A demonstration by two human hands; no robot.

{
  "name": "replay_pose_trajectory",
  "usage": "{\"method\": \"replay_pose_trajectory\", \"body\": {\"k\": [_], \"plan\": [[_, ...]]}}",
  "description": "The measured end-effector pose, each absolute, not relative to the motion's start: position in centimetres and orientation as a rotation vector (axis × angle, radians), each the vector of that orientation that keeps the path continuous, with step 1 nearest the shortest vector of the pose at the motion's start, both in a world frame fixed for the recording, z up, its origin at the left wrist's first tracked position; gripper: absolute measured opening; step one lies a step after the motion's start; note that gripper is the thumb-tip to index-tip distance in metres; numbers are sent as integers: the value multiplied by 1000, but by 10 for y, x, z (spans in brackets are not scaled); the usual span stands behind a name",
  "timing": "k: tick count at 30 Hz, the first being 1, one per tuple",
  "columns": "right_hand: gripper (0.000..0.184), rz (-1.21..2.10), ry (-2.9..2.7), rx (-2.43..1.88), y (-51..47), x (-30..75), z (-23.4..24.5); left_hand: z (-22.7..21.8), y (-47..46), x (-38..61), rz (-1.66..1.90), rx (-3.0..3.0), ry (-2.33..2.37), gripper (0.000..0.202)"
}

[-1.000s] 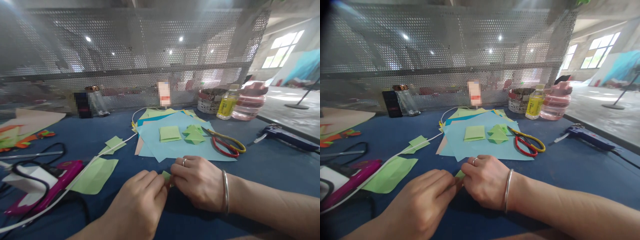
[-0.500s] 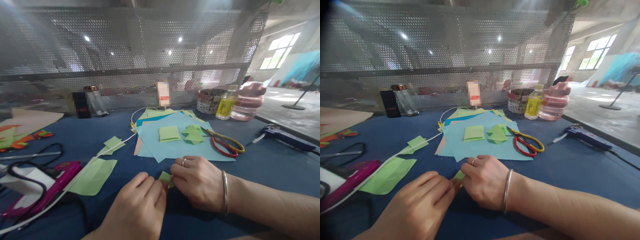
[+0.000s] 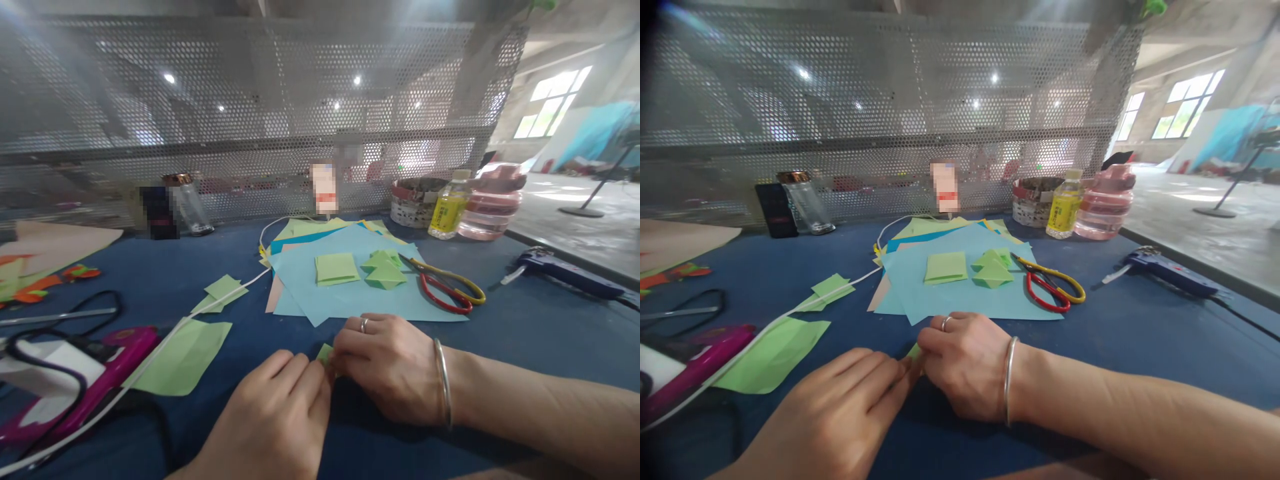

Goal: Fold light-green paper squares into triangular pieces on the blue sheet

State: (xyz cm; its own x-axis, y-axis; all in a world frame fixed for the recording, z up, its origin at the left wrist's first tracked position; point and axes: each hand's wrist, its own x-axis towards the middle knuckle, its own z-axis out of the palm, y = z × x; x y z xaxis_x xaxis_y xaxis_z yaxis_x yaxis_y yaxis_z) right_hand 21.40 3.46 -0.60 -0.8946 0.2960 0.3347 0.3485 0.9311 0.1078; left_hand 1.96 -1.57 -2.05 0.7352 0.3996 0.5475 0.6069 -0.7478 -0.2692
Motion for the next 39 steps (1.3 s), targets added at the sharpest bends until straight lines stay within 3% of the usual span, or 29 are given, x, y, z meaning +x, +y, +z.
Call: {"method": "replay_pose_trajectory", "body": {"k": [20, 27, 33, 39], "plan": [[18, -418, -2725, -544, 31, 214, -2, -21, -20, 20, -624, -2415, -786, 40], [23, -49, -2577, -702, 40, 214, -7, -15, -10, 15, -823, -2578, -879, 36], [15, 247, -2604, -977, 40, 209, -5, -4, 8, 3, -1079, -2783, -1344, 33], [15, 403, -2607, -1033, 34, 205, 3, -3, 14, 1, -1203, -2787, -1353, 33]]}}
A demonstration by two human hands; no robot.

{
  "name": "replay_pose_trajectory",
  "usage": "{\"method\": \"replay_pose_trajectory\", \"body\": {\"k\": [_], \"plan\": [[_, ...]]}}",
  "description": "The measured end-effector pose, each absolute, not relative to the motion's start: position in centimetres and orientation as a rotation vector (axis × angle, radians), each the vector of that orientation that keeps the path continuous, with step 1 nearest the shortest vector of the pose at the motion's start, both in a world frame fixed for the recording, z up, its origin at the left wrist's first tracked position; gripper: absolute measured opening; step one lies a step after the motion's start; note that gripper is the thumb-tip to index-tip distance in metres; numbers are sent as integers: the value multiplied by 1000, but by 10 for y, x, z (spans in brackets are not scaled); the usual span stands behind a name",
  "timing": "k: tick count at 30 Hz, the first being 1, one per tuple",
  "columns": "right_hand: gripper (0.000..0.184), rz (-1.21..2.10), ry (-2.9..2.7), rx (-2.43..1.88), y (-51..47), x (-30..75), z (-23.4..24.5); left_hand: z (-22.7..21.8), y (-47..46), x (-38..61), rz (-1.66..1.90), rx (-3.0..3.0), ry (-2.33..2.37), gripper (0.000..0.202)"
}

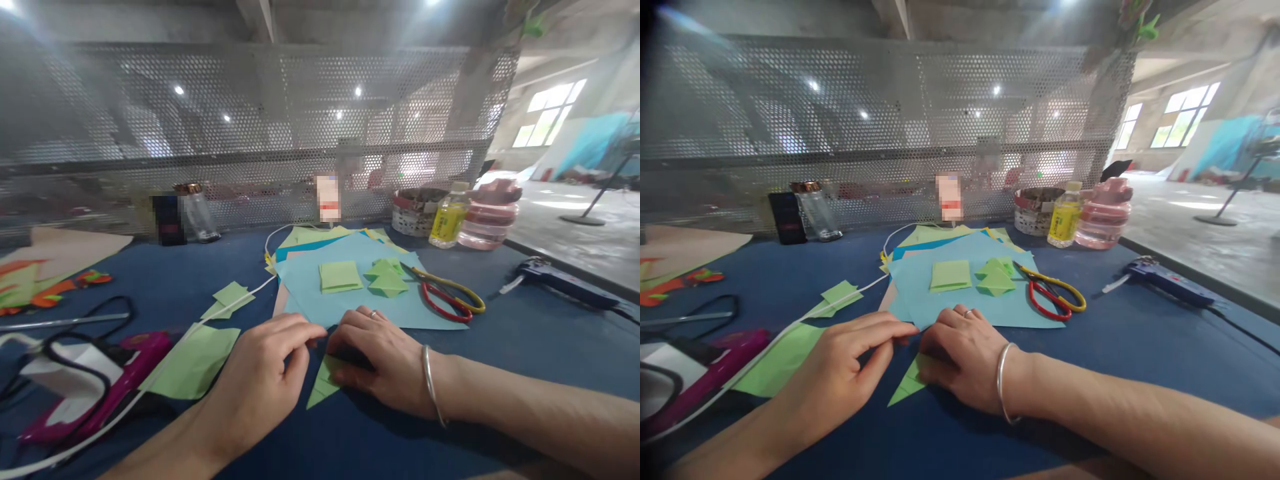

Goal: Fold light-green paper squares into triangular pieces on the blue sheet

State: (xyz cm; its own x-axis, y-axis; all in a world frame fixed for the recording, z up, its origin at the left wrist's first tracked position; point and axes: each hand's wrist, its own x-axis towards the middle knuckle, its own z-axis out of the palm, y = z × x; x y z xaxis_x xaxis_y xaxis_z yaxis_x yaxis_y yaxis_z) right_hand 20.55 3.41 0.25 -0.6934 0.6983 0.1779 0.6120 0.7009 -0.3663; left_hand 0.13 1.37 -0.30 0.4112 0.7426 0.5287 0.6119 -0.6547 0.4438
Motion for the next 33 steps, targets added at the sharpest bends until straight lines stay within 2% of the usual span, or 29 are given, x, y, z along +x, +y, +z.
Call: {"method": "replay_pose_trajectory", "body": {"k": [3, 7, 12, 16, 17, 19, 22, 26, 33], "plan": [[17, 454, -2597, -1058, 34, 206, 3, -3, 16, 2, 1062, 2481, 1206, 34], [32, 394, -2663, -940, 33, 208, 0, -3, 19, 2, 1084, 2481, 1223, 31], [12, 446, -2614, -893, 30, 207, 4, -5, 23, 2, 1094, 2472, 1253, 30], [15, 754, -2504, -1023, 40, 214, 23, -7, 24, -1, 1059, 2460, 1272, 30], [18, 745, -2510, -1090, 46, 219, 29, -7, 24, -1, 1051, 2462, 1267, 29], [24, 583, -2565, -1231, 62, 231, 39, -6, 23, -2, 1053, 2470, 1248, 28], [9, 390, -2553, -1428, 88, 252, 47, -4, 22, -1, 1077, 2472, 1242, 28], [3, 128, -2478, -1660, 110, 270, 45, -1, 20, 1, 1090, 2500, 1218, 28], [5, -69, -2374, -1740, 118, 275, 37, -4, 21, 1, 1068, 2530, 1168, 30]]}}
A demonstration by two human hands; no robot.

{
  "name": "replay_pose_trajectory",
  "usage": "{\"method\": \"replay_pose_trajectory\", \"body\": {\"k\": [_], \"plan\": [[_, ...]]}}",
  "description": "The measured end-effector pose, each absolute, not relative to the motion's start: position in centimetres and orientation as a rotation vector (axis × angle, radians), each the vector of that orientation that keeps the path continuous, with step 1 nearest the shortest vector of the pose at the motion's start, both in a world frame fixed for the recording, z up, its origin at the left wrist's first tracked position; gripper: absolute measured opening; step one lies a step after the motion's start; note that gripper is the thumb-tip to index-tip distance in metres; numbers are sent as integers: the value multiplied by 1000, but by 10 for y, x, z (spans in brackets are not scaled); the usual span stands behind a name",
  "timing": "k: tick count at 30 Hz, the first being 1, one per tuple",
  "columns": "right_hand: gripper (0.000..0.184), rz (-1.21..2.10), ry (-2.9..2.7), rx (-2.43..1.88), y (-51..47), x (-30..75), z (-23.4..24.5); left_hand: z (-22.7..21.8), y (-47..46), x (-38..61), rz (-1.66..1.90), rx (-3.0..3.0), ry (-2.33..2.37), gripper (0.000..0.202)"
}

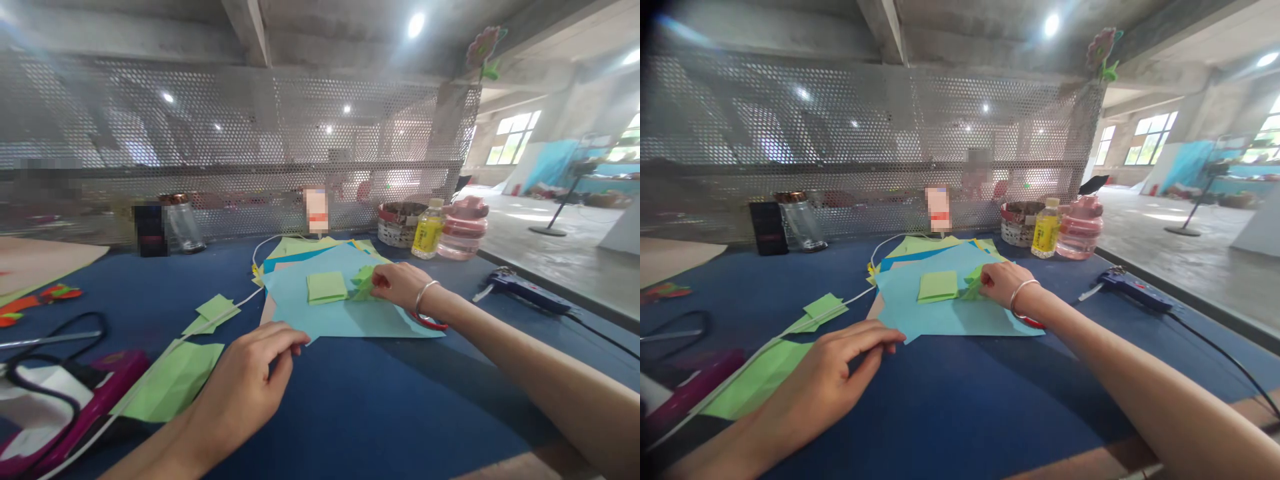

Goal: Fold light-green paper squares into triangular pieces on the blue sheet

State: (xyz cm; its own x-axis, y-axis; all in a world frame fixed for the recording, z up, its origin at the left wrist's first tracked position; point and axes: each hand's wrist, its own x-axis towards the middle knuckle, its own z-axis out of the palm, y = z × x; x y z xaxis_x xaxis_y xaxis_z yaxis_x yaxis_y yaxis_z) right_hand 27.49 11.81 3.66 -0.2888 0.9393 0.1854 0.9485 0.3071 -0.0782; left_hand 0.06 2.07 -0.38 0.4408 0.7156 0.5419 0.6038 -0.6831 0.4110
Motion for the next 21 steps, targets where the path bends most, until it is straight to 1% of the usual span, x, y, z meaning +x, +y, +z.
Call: {"method": "replay_pose_trajectory", "body": {"k": [4, 8, 13, 17, 21], "plan": [[19, -178, -2339, -1613, 115, 271, 32, -4, 21, 1, 1069, 2518, 1168, 31], [22, -246, -2397, -1422, 106, 253, 24, -3, 20, 2, 1059, 2521, 1165, 31], [35, -262, -2552, -1277, 109, 228, 7, -2, 18, 4, 1103, 2480, 1188, 32], [35, -284, -2570, -1305, 122, 223, -1, -1, 19, 2, 1068, 2480, 1191, 31], [29, -323, -2543, -1308, 129, 227, -3, -2, 19, 1, 997, 2482, 1206, 31]]}}
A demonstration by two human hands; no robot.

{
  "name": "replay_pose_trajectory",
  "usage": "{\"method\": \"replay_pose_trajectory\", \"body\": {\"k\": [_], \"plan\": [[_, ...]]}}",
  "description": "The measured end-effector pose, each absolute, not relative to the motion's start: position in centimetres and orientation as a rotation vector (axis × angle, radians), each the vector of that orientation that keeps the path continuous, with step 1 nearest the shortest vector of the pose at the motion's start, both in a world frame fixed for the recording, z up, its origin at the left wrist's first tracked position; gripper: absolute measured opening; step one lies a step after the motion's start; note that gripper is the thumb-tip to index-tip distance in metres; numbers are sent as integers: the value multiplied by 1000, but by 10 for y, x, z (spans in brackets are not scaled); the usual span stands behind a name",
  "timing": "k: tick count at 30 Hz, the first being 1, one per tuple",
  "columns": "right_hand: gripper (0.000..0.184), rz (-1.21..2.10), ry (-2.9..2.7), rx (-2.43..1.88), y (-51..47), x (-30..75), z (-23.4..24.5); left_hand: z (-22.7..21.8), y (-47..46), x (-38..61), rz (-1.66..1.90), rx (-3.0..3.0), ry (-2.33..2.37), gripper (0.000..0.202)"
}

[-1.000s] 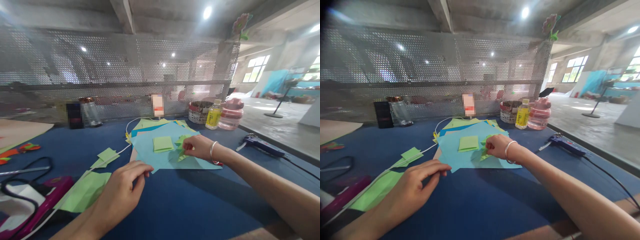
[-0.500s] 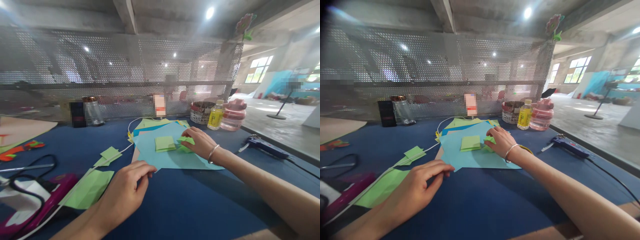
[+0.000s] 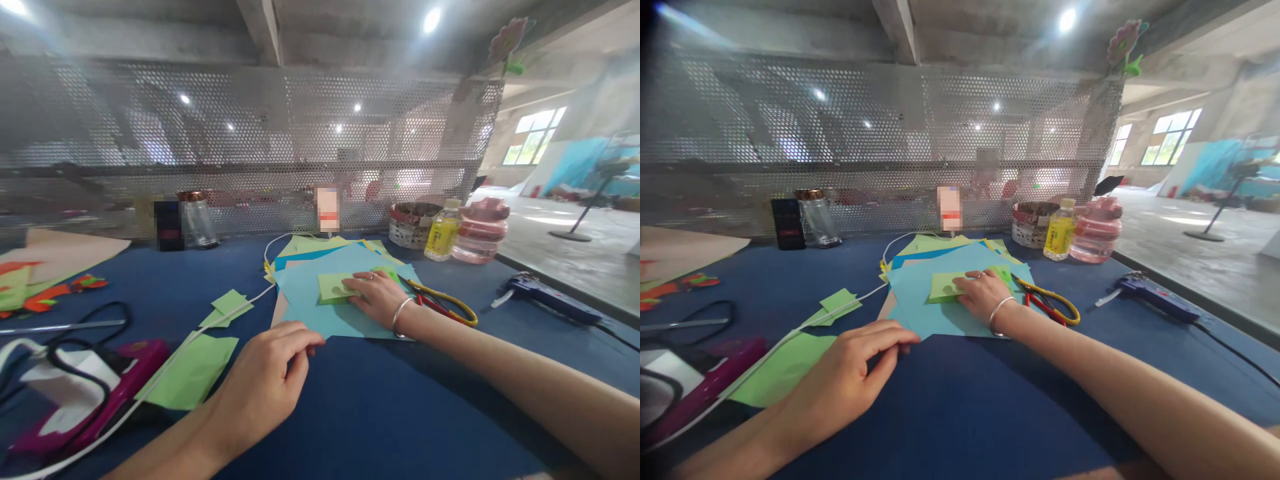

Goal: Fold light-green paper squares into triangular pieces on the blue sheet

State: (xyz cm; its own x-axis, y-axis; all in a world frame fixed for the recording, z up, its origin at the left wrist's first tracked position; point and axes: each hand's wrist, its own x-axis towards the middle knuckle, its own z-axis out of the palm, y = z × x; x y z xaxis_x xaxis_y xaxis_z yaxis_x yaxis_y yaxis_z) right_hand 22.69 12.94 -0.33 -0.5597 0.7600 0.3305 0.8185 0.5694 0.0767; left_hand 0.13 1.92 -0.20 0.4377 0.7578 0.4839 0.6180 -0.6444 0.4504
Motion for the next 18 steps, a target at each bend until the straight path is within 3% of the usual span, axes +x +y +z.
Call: {"method": "replay_pose_trajectory", "body": {"k": [7, 12, 16, 18], "plan": [[21, -404, -2513, -1027, 107, 229, 7, -1, 19, 1, 1093, 2348, 1366, 23], [23, -441, -2446, -653, 63, 222, 10, -1, 21, 1, 1093, 2259, 1482, 53], [21, -269, -2464, -544, 42, 216, 4, -2, 21, 3, 903, 2397, 1238, 17], [14, -168, -2522, -532, 38, 214, 2, 0, 19, 4, 806, 2428, 1197, 18]]}}
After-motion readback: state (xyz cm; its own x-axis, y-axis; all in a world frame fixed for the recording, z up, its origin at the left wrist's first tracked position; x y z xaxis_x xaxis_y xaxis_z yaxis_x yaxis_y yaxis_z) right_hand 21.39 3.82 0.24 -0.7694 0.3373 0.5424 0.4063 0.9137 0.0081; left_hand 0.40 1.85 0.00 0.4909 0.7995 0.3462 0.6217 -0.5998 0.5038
